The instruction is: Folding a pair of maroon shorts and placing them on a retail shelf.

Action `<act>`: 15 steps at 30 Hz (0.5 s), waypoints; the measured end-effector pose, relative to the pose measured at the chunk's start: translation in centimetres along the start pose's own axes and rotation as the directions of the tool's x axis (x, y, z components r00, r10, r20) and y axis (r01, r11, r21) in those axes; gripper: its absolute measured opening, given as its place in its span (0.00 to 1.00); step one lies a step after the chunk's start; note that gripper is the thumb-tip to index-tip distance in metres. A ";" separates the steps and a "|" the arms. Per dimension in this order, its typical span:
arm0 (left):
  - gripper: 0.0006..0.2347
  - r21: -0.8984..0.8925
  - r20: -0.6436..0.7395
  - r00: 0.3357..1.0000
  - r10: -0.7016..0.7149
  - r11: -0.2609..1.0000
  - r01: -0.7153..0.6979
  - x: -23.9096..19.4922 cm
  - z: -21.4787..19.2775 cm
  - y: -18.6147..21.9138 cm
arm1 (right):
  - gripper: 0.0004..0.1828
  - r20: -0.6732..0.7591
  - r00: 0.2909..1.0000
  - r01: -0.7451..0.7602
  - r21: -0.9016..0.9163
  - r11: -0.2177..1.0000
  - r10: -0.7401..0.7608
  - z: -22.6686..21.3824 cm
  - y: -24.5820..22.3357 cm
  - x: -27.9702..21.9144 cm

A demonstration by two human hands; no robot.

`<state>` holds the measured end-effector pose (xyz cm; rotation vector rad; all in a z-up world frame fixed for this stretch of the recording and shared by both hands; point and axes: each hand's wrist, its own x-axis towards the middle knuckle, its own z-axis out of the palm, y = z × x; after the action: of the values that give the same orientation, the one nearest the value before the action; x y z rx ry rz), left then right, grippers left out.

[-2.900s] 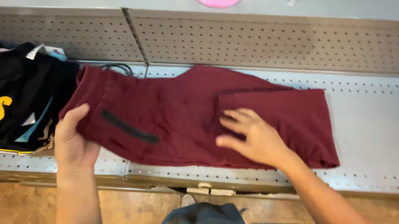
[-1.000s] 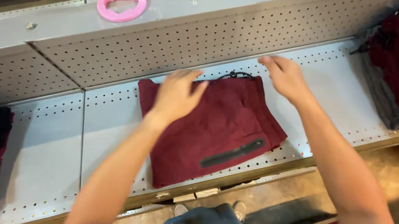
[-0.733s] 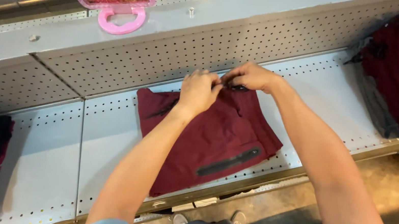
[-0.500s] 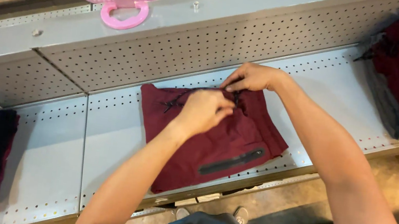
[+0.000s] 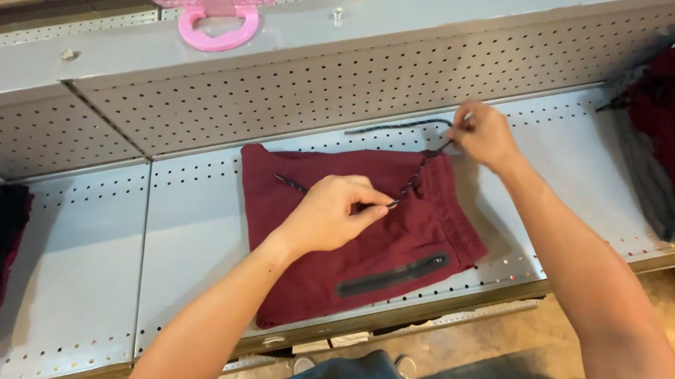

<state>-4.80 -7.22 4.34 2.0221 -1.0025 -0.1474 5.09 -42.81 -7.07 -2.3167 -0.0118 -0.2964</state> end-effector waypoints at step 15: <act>0.04 -0.928 -0.082 0.958 -0.276 0.372 0.027 5.6 3.6 0.3 | 0.09 0.175 0.916 0.340 0.143 0.929 -0.362 -9.5 -8.6 -9.6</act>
<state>-2.83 -13.56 3.66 0.9991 -0.3677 -0.4625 -7.13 -42.84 3.26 -2.2164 -0.5383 -0.2347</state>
